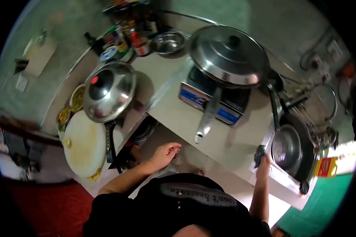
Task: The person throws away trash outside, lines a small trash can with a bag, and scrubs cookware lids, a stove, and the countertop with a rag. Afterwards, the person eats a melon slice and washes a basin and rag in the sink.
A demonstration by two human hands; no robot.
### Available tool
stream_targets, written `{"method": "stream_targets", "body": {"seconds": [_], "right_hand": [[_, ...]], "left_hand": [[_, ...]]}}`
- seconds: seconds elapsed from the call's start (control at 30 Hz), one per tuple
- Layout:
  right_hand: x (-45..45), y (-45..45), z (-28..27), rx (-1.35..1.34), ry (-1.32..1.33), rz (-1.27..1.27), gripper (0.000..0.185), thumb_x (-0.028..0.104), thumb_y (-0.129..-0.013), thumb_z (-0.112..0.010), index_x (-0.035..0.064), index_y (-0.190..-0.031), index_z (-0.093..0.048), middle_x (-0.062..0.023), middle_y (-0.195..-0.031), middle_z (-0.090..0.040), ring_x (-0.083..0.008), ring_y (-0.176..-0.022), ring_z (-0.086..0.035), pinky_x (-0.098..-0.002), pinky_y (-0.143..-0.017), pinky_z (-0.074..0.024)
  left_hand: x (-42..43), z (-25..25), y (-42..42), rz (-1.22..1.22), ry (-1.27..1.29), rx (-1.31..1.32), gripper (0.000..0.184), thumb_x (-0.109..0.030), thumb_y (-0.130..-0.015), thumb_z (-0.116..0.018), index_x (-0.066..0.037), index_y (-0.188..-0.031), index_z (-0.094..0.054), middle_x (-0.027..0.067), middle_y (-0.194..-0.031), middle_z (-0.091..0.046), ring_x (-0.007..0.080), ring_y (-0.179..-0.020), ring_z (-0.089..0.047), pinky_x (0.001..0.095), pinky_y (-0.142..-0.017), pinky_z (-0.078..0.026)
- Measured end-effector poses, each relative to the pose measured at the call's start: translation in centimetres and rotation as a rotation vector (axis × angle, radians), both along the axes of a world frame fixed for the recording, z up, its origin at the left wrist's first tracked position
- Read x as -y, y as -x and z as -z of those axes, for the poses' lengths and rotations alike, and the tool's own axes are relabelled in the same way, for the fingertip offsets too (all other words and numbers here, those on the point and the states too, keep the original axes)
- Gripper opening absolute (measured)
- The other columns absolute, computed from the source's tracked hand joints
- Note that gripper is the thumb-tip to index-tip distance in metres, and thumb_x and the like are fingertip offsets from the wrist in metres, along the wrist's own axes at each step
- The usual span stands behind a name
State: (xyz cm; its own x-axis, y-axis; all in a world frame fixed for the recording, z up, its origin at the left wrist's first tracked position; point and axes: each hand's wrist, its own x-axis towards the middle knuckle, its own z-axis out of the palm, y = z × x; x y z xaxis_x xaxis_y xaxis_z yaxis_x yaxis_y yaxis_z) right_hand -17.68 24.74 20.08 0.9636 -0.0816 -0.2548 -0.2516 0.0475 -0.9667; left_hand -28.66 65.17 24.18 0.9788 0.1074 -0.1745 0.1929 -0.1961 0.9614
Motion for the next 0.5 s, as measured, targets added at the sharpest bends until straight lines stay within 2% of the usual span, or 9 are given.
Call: {"method": "stream_targets", "body": {"seconds": [0.03,0.1,0.17,0.2,0.23,0.3,0.33,0.37,0.5], "right_hand": [[-0.6,0.4,2.8,0.001,-0.117,-0.110,0.030,0.007,-0.080,-0.036,-0.0022,-0.106,-0.049,-0.0078,-0.096,-0.055,-0.0148,-0.084,-0.053,-0.0256,-0.074,-0.0433],[-6.6,1.9,0.8,-0.143,-0.340,-0.226,0.031,0.011,-0.080,-0.039,-0.0030,-0.106,-0.049,-0.0082,-0.094,-0.055,-0.0158,-0.083,-0.053,-0.0251,-0.073,-0.0430],[-12.3,3.2,0.3,-0.381,-0.452,-0.259,0.033,0.008,-0.082,-0.039,-0.0066,-0.111,-0.043,-0.0142,-0.104,-0.053,-0.0197,-0.091,-0.053,-0.0291,-0.082,-0.0418],[-15.7,3.5,-1.6,-0.411,-0.580,-0.314,0.032,0.005,-0.081,-0.040,-0.0074,-0.111,-0.044,-0.0144,-0.103,-0.053,-0.0208,-0.093,-0.053,-0.0308,-0.082,-0.0421],[-17.9,3.4,-1.1,-0.430,-0.575,-0.374,0.031,0.005,-0.081,-0.040,-0.0055,-0.109,-0.045,-0.0145,-0.103,-0.054,-0.0216,-0.095,-0.053,-0.0306,-0.083,-0.0418],[-23.4,3.2,-4.6,-0.200,-0.317,-0.516,0.026,0.007,-0.081,-0.043,-0.0020,-0.104,-0.048,-0.0118,-0.096,-0.055,-0.0196,-0.085,-0.053,-0.0275,-0.076,-0.0424],[-25.7,2.3,-4.2,-0.352,-0.396,-0.505,0.024,0.009,-0.081,-0.044,-0.0006,-0.102,-0.049,-0.0101,-0.093,-0.055,-0.0183,-0.081,-0.053,-0.0265,-0.073,-0.0422],[-28.2,1.8,-5.5,-0.290,-0.322,-0.542,0.025,0.010,-0.080,-0.047,-0.0006,-0.102,-0.050,-0.0099,-0.094,-0.055,-0.0179,-0.084,-0.052,-0.0274,-0.074,-0.0412],[-37.9,-1.8,-7.6,0.187,0.144,-0.611,0.028,0.017,-0.079,-0.052,-0.0007,-0.100,-0.051,-0.0145,-0.092,-0.055,-0.0217,-0.086,-0.052,-0.0303,-0.076,-0.0397]], "left_hand": [[-0.9,-2.1,-0.1,-0.004,-0.121,0.056,0.018,-0.004,-0.080,-0.047,-0.003,-0.096,-0.055,0.0104,-0.086,-0.058,0.0182,-0.078,-0.056,0.0258,-0.069,-0.045],[-4.2,-5.7,0.1,-0.009,-0.614,0.272,0.019,-0.001,-0.074,-0.050,-0.004,-0.092,-0.057,0.0131,-0.087,-0.058,0.0249,-0.080,-0.055,0.0308,-0.071,-0.045],[-9.3,-8.3,-0.3,-0.203,-0.963,0.375,0.026,0.000,-0.069,-0.052,-0.006,-0.093,-0.057,0.0133,-0.086,-0.057,0.0302,-0.081,-0.054,0.0351,-0.073,-0.043],[-12.7,-8.5,-0.6,-0.338,-0.977,0.414,0.030,0.000,-0.068,-0.053,-0.007,-0.096,-0.056,0.0129,-0.088,-0.057,0.0309,-0.086,-0.051,0.0369,-0.077,-0.041],[-15.9,-9.8,-1.2,-0.428,-1.095,0.435,0.034,0.000,-0.067,-0.054,-0.006,-0.100,-0.054,0.0153,-0.097,-0.053,0.0332,-0.095,-0.047,0.0383,-0.083,-0.037],[-21.9,-12.1,-2.9,-0.628,-1.227,0.448,0.035,-0.004,-0.069,-0.056,-0.005,-0.104,-0.051,0.0193,-0.110,-0.046,0.0361,-0.101,-0.042,0.0403,-0.086,-0.035],[-25.0,-12.6,-4.2,-0.661,-1.289,0.454,0.035,-0.009,-0.071,-0.057,-0.005,-0.105,-0.051,0.0182,-0.107,-0.048,0.0356,-0.100,-0.044,0.0400,-0.085,-0.036],[-27.6,-12.8,-5.3,-0.695,-1.349,0.459,0.035,-0.015,-0.073,-0.057,-0.005,-0.106,-0.050,0.0172,-0.105,-0.049,0.0350,-0.099,-0.045,0.0397,-0.085,-0.037],[-33.9,-12.1,-8.5,-0.550,-1.260,0.209,0.035,-0.022,-0.075,-0.055,-0.005,-0.105,-0.051,0.0173,-0.103,-0.050,0.0344,-0.095,-0.047,0.0389,-0.081,-0.038]]}}
